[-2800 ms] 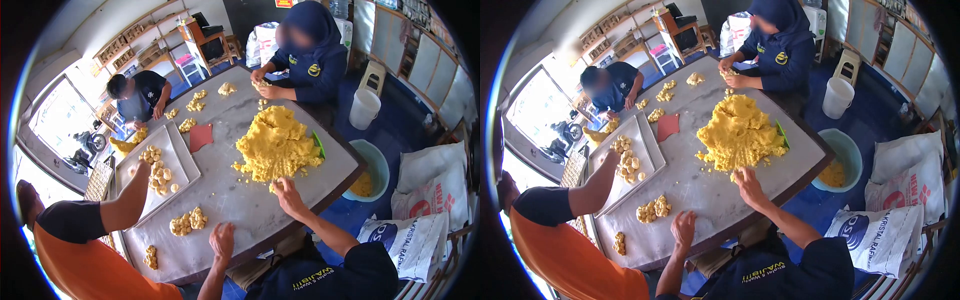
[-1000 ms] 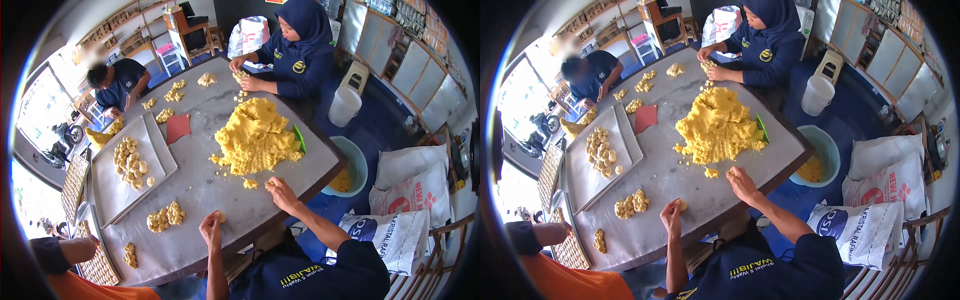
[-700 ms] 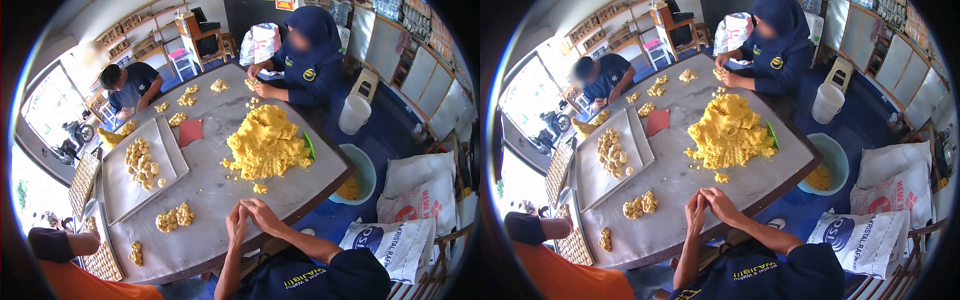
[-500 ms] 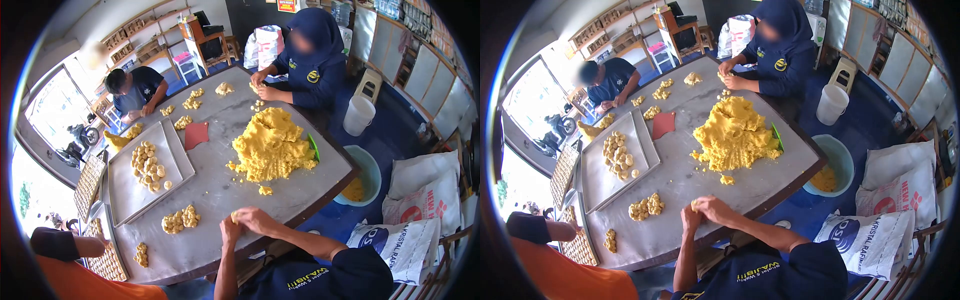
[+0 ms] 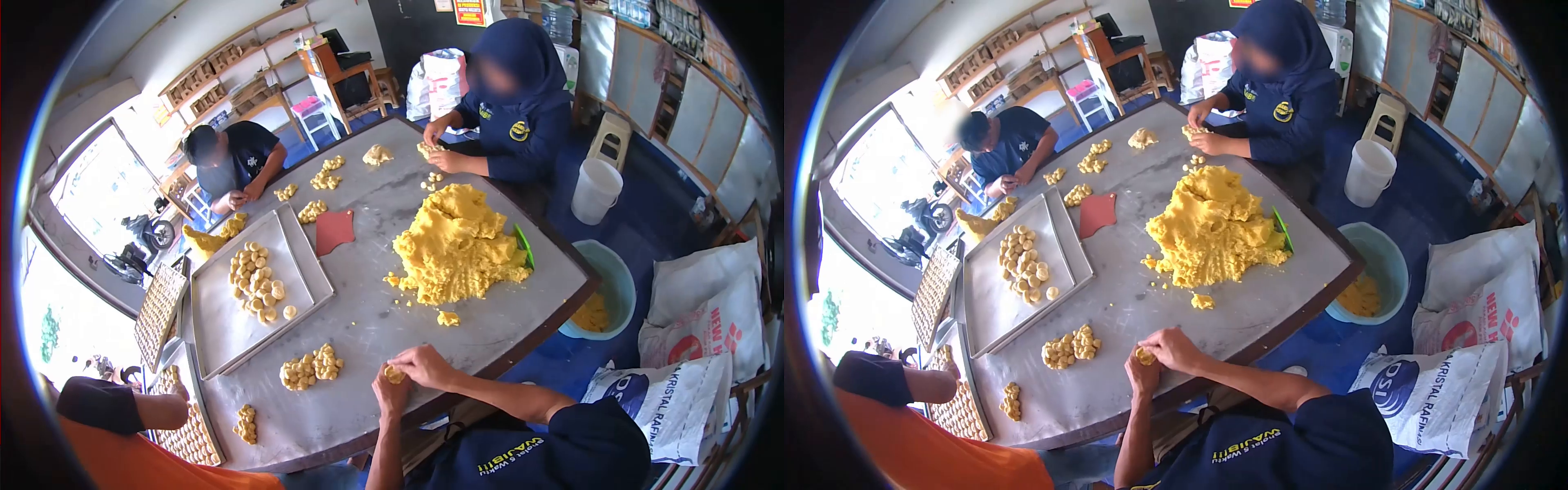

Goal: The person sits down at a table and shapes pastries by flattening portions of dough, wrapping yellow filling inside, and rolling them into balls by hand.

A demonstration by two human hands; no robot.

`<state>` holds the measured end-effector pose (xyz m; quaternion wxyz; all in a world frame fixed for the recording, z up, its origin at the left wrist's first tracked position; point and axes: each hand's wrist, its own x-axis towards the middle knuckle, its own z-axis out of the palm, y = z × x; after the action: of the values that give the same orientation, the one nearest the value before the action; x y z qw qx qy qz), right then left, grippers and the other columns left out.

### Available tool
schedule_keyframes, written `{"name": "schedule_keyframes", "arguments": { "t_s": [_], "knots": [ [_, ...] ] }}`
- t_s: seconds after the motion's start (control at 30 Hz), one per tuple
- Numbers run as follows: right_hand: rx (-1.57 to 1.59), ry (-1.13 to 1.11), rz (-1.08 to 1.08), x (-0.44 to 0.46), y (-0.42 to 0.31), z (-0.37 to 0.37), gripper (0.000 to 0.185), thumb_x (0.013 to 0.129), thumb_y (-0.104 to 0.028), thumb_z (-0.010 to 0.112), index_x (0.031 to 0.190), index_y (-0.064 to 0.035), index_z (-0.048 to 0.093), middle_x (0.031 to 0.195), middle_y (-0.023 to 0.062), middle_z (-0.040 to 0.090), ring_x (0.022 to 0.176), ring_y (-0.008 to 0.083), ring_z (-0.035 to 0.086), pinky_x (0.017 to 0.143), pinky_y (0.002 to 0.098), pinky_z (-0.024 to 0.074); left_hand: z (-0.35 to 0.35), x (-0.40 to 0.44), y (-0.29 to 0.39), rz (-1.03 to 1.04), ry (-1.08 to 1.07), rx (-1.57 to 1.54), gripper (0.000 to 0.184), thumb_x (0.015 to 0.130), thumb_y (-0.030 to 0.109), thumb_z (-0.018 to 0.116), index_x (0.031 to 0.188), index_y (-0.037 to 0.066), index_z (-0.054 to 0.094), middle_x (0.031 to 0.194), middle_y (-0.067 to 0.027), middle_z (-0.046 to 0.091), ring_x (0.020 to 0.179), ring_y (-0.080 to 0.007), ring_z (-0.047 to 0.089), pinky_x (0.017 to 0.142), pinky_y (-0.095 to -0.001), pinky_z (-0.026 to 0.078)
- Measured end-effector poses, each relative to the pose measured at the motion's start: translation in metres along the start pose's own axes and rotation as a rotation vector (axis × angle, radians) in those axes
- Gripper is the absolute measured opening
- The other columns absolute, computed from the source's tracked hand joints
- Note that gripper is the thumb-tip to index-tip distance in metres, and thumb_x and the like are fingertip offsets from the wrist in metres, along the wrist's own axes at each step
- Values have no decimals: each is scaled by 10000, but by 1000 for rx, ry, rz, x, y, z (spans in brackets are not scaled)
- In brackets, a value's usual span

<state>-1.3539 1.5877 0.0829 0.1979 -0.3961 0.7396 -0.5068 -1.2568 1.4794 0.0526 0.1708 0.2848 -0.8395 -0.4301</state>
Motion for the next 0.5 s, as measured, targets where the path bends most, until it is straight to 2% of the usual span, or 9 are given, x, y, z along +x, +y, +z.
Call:
{"name": "schedule_keyframes", "arguments": {
  "t_s": [0.07,0.1,0.2,0.23,0.33,0.4,0.5],
  "knots": [
    [30,77,-1,4,1,-5,370,836,-109,743,1193,-19,698,1117,193,710,984,308,711,848,344,555,0,0,-3,39,3,-117,243,762,119,777,968,32,681,878,-172,731,819,-295,728,738,-391,555],
    [-14,10,8,7,4,-8,410,821,-129,771,1199,5,687,1135,207,704,1002,294,710,859,345,554,0,1,-7,65,-22,-170,280,744,108,799,991,28,694,874,-153,736,813,-250,727,737,-364,554],
    [28,-208,171,13,11,-10,434,793,-166,776,1170,30,689,1113,242,693,1005,341,698,886,380,547,4,-2,-9,162,-42,-187,276,752,85,787,1008,31,699,883,-159,736,818,-245,727,739,-360,556],
    [-52,-166,99,14,13,-9,421,810,-151,761,1179,34,682,1112,232,690,1010,342,690,885,382,544,1,-3,-8,133,-66,-148,265,765,74,774,1017,34,703,895,-158,740,839,-244,731,743,-358,558],
    [-206,12,-89,8,13,4,380,850,-108,714,1196,41,666,1095,210,677,1007,353,669,878,392,536,-4,-1,1,105,-128,-108,260,773,95,770,1016,38,698,894,-170,737,845,-286,733,745,-376,557],
    [-205,188,-178,0,6,10,351,865,-80,679,1195,40,661,1065,202,662,983,367,661,866,404,535,0,0,0,101,-10,-46,250,779,112,767,1008,45,694,882,-181,730,834,-319,727,739,-391,553],
    [-262,25,-146,-6,-4,5,256,883,-63,644,1131,-12,680,1006,184,643,988,358,649,865,408,523,5,5,-6,96,62,-62,237,787,138,764,993,50,685,859,-196,718,817,-358,714,726,-410,547]
  ]
}}
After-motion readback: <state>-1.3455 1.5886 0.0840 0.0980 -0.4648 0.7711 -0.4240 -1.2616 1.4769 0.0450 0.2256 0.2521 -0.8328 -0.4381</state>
